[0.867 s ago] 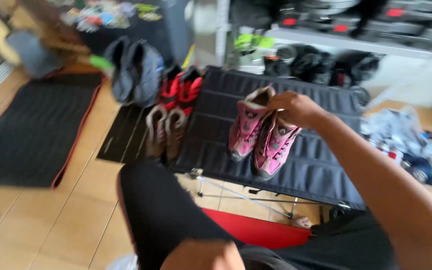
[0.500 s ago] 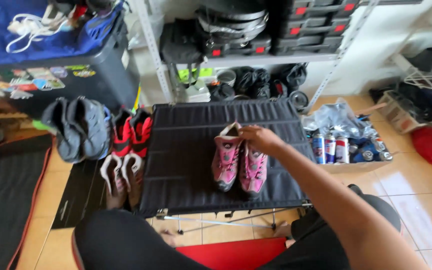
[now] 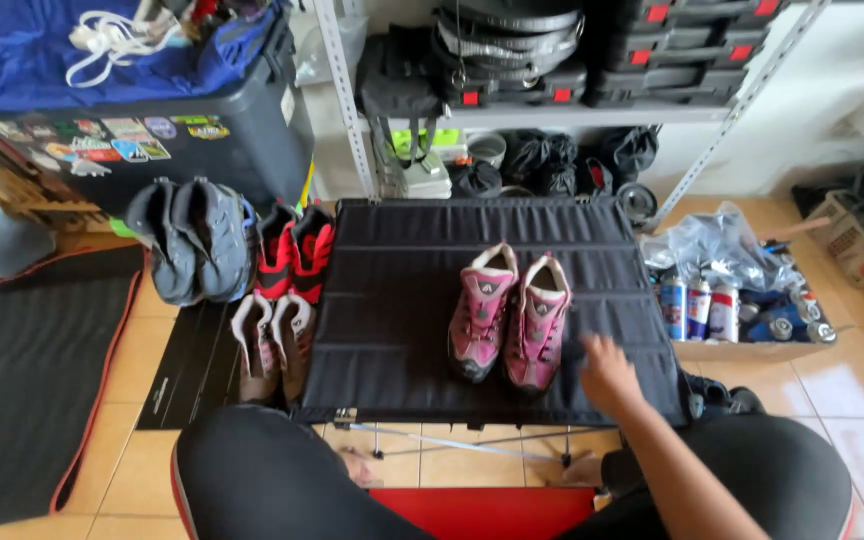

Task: Lacing a pair of pink and black athletic shoes while sitting on the floor.

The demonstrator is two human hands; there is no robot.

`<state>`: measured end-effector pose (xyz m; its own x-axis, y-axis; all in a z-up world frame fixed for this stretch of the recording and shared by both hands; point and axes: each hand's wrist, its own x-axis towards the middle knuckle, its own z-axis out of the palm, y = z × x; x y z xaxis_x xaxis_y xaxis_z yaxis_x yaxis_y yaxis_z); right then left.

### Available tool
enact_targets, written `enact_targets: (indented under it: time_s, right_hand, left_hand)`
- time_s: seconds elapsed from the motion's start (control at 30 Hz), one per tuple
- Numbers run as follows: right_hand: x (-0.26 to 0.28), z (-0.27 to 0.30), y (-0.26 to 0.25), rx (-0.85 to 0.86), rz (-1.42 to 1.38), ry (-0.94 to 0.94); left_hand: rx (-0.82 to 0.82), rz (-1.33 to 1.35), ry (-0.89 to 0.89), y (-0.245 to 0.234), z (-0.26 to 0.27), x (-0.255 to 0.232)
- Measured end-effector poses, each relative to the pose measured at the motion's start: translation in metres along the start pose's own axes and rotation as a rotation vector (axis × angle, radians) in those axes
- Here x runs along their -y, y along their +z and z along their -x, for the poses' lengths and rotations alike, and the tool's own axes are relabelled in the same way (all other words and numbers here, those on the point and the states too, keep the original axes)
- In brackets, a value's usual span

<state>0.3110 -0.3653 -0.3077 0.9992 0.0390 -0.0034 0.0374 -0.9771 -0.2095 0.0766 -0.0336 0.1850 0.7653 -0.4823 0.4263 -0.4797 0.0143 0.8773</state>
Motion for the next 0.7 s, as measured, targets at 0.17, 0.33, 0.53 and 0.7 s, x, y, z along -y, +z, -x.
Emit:
enact_targets:
  time_s: [0.17, 0.33, 0.53, 0.7]
  right_hand:
    - [0.036, 0.036, -0.031, 0.296, 0.125, -0.046]
    - [0.087, 0.068, -0.084, 0.718, 0.121, -0.064]
    - [0.092, 0.09, -0.003, 0.345, 0.806, -0.156]
    - [0.092, 0.088, 0.021, 0.472, 0.653, 0.027]
  left_hand:
    - [0.007, 0.215, 0.192, -0.02, 0.009, 0.192]
    - [0.324, -1.073, -0.839, -0.017, 0.086, 0.417]
    - [0.28, -1.614, -0.859, 0.022, 0.121, 0.526]
    - [0.425, -1.425, -1.094, 0.029, 0.118, 0.502]
